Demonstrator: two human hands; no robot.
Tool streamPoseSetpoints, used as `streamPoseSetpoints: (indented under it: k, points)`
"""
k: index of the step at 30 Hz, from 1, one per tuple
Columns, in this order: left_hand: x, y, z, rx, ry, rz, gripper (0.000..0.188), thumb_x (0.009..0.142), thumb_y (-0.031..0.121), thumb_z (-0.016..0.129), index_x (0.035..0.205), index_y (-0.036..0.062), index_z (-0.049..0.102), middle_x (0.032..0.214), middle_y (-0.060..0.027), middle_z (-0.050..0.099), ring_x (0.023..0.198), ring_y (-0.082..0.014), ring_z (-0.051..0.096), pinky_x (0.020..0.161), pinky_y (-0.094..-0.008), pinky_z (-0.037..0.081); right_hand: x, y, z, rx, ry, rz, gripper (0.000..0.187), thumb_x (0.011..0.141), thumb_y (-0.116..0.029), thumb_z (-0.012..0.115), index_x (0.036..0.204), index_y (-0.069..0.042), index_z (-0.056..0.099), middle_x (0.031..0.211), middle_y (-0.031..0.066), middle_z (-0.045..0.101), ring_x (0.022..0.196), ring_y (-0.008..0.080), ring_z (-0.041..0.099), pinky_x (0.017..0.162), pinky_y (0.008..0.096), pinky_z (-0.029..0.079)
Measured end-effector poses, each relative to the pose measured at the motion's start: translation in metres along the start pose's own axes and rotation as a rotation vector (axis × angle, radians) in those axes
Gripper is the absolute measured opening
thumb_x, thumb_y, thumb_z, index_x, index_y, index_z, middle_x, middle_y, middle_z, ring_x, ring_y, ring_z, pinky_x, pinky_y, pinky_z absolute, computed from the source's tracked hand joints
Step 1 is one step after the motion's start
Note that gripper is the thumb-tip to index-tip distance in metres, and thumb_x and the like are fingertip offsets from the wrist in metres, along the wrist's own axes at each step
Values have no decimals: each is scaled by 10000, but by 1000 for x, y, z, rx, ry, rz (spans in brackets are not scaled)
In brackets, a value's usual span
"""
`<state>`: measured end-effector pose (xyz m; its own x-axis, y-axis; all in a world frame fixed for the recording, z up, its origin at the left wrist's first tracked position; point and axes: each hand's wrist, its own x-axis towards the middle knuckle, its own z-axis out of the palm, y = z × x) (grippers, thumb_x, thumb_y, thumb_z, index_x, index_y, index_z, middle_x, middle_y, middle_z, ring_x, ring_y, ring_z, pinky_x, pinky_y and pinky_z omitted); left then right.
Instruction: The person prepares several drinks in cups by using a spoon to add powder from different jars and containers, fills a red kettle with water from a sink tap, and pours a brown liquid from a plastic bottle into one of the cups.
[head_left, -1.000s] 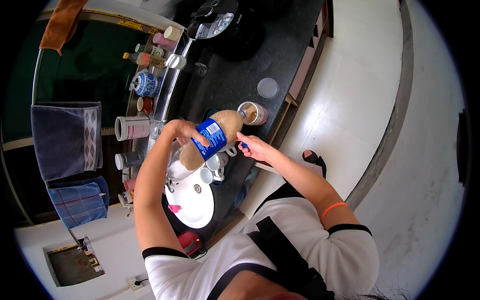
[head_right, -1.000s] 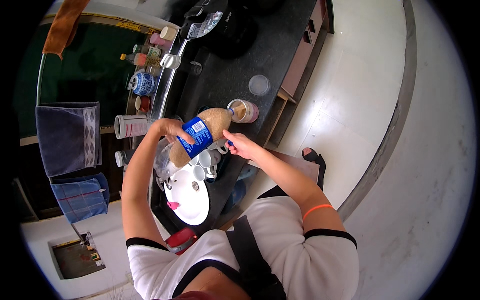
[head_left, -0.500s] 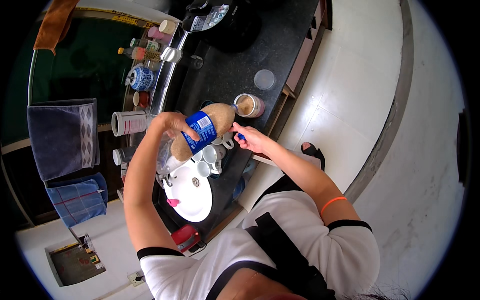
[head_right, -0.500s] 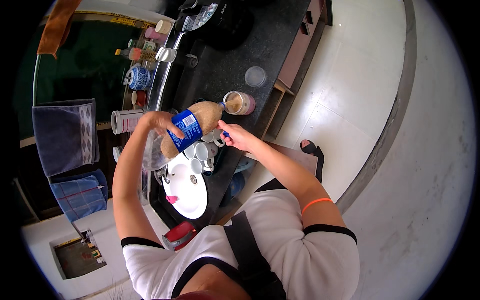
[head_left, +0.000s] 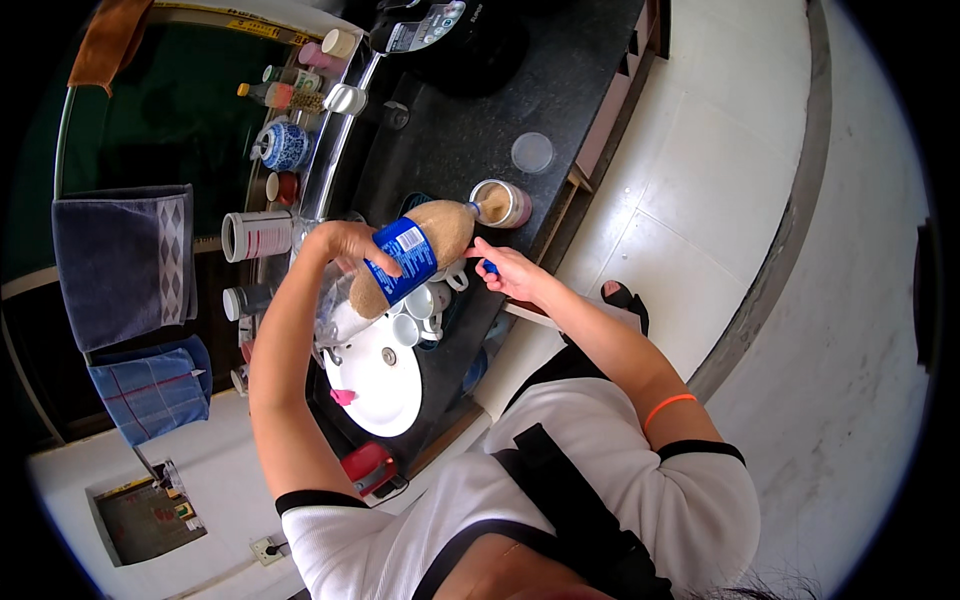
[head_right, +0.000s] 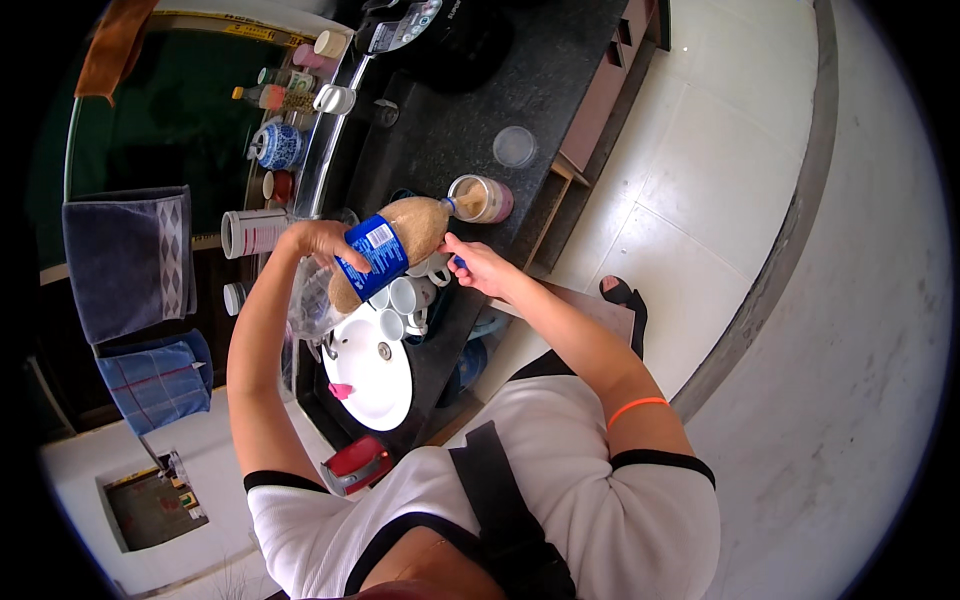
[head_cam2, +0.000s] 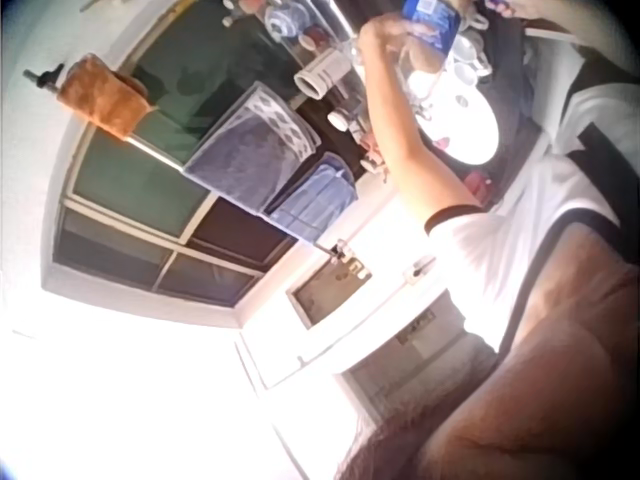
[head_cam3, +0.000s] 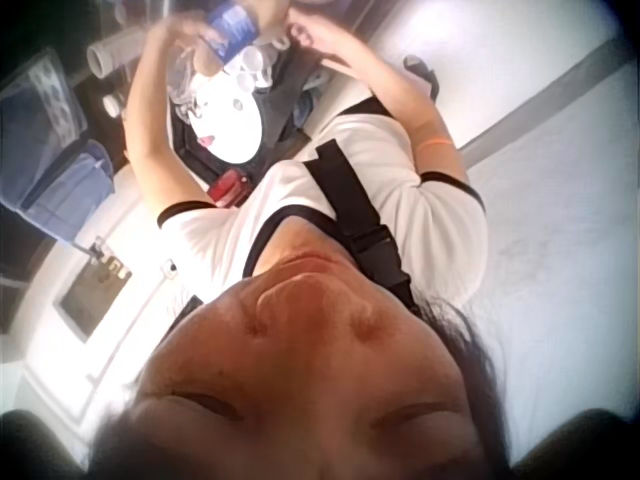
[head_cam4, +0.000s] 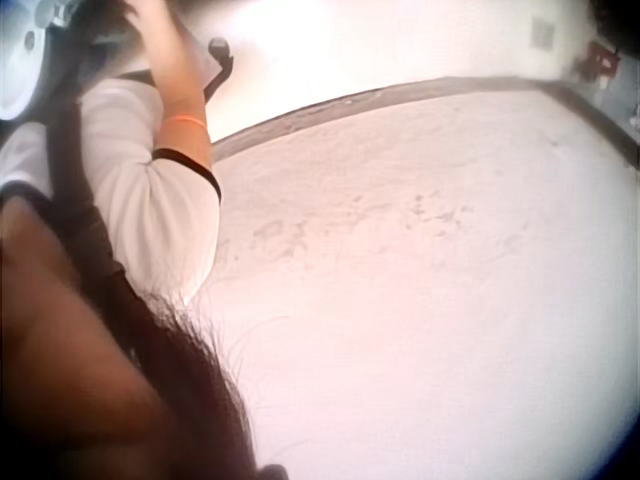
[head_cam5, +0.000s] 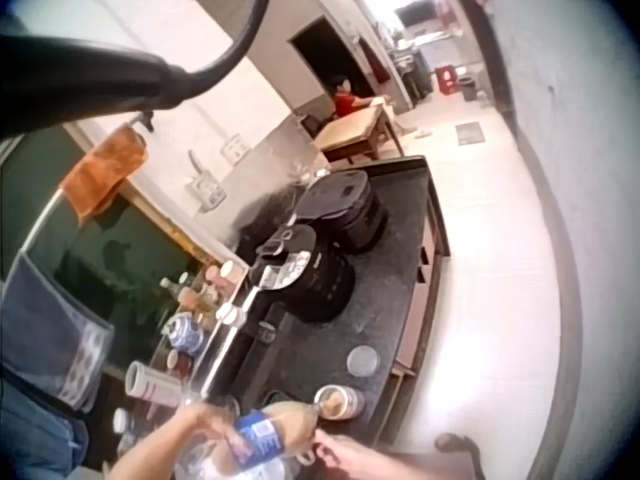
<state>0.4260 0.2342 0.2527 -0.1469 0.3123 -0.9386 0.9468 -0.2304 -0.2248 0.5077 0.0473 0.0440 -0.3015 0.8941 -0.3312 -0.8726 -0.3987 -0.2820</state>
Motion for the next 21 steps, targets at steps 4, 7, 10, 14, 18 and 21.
streamPoseSetpoints:
  k: [4, 7, 10, 14, 18, 21]
  points:
    - [-2, 0, 0, -8, -11, 11, 1029, 441, 388, 846, 1315, 121, 373, 1273, -155, 453, 1222, -337, 371, 985, -495, 317, -1, 0, 2, -10, 7, 3, 497, 896, -451, 434, 1122, -10, 459, 684, -16, 400, 508, 28, 316, 421, 157, 253]
    - [-3, -1, 2, -13, 4, 15, 1029, 438, 391, 846, 1312, 120, 377, 1272, -154, 455, 1222, -331, 372, 983, -502, 317, 0, 0, 2, -19, 4, 2, 498, 898, -451, 431, 1123, -8, 457, 685, -16, 399, 511, 29, 312, 423, 159, 253]
    - [-5, -3, 3, -17, 7, 15, 1027, 435, 393, 848, 1308, 117, 384, 1274, -152, 453, 1224, -325, 372, 982, -502, 319, 1, 0, 3, -16, 5, 15, 491, 894, -450, 439, 1138, -25, 472, 690, -28, 410, 494, 11, 326, 419, 144, 266]
    - [-3, -6, 1, -21, -3, 15, 1024, 432, 394, 850, 1302, 109, 392, 1277, -152, 450, 1226, -324, 370, 983, -500, 320, -1, -3, 7, -22, 17, 7, 488, 895, -444, 442, 1147, -28, 478, 687, -32, 415, 486, 2, 336, 417, 136, 274]
    - [-9, -5, 3, -30, 14, 37, 999, 458, 404, 842, 1291, 84, 393, 1249, -155, 473, 1200, -349, 391, 1002, -515, 284, 0, -3, 7, -21, 3, -13, 488, 898, -440, 436, 1149, -24, 477, 678, -33, 413, 485, 2, 337, 416, 136, 275]
    - [-8, -6, 3, -38, 5, 49, 1000, 460, 404, 842, 1294, 87, 389, 1251, -153, 472, 1199, -344, 393, 1002, -516, 283, 0, -1, 6, -25, 1, -18, 490, 901, -440, 431, 1151, -21, 477, 671, -34, 408, 485, 3, 335, 417, 137, 276]
